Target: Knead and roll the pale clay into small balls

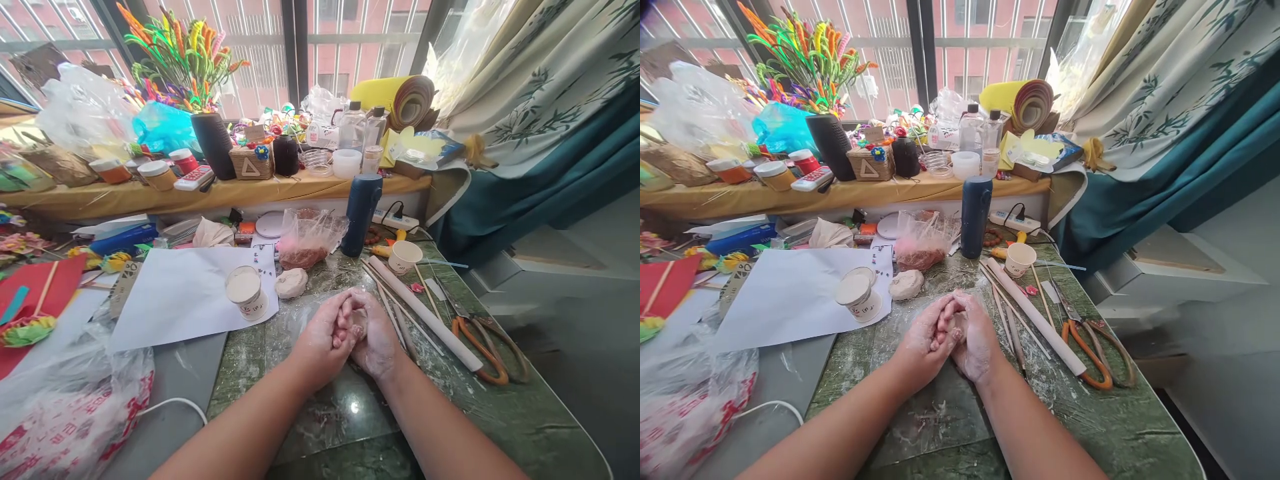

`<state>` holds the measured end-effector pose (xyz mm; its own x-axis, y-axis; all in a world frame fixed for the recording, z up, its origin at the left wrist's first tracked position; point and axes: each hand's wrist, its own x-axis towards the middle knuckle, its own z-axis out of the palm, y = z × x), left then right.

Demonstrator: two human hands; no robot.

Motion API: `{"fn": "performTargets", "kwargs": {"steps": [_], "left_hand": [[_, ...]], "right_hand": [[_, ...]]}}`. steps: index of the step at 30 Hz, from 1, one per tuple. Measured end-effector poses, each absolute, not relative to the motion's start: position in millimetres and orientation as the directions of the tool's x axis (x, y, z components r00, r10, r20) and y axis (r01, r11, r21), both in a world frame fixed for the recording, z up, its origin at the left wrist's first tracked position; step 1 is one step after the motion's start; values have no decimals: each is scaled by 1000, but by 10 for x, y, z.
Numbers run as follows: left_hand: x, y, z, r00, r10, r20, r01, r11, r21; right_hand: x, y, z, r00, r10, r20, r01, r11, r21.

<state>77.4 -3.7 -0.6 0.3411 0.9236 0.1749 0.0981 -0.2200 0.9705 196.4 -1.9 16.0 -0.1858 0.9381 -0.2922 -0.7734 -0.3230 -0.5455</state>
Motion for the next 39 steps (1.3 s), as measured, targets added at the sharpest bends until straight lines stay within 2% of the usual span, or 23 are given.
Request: {"fn": "performTargets", "kwargs": {"steps": [3, 6, 8, 10, 13, 16, 20, 22, 24, 26, 28, 32, 36, 39], "left_hand": [[732, -19, -10, 371, 917, 145, -83, -123, 989], [749, -21, 10, 362, 932, 28, -252, 69, 965], [774, -34, 32, 326, 944, -52, -289, 152, 945], [795, -56, 49, 265, 960, -92, -263, 163, 951], [807, -91, 43, 166, 984, -63, -196, 96, 976], [806, -95, -1, 80, 994, 77, -97, -69, 993], [791, -25, -43, 71, 991, 117, -39, -114, 993], [755, 27, -24, 44, 984, 173, -15, -173, 985], [684, 78, 20, 49, 951, 307, 38, -309, 950], [587, 129, 71, 161, 891, 424, 102, -443, 891], [482, 186, 110, 238, 855, 460, 165, -503, 849], [330, 321, 136, 213, 853, 476, 202, -515, 833], [308, 390, 127, 230, 864, 448, 152, -487, 860], [358, 381, 118, 71, 915, 396, 15, -398, 917]], "right_hand": [[1988, -37, 166, -145, 949, -280, -753, -289, -591], [1953, -69, 176, -237, 920, -312, -710, -383, -590], [1883, -105, 164, -326, 881, -343, -672, -471, -571], [1792, -146, 132, -366, 842, -397, -616, -539, -575], [1670, -192, 66, -302, 834, -461, -541, -548, -638], [1595, -203, 23, -188, 877, -442, -553, -467, -690], [1557, -185, 13, -115, 868, -484, -592, -451, -668], [1571, -171, 38, -55, 903, -425, -654, -355, -669], [1611, -159, 98, -57, 954, -293, -719, -243, -651], [1665, -155, 181, -162, 969, -187, -759, -243, -604], [1711, -163, 255, -290, 945, -150, -757, -322, -568], [1728, -197, 273, -366, 922, -127, -719, -367, -590], [1709, -212, 179, -275, 949, -153, -658, -302, -689], [1738, -191, 129, -145, 962, -229, -595, -270, -757]]}}
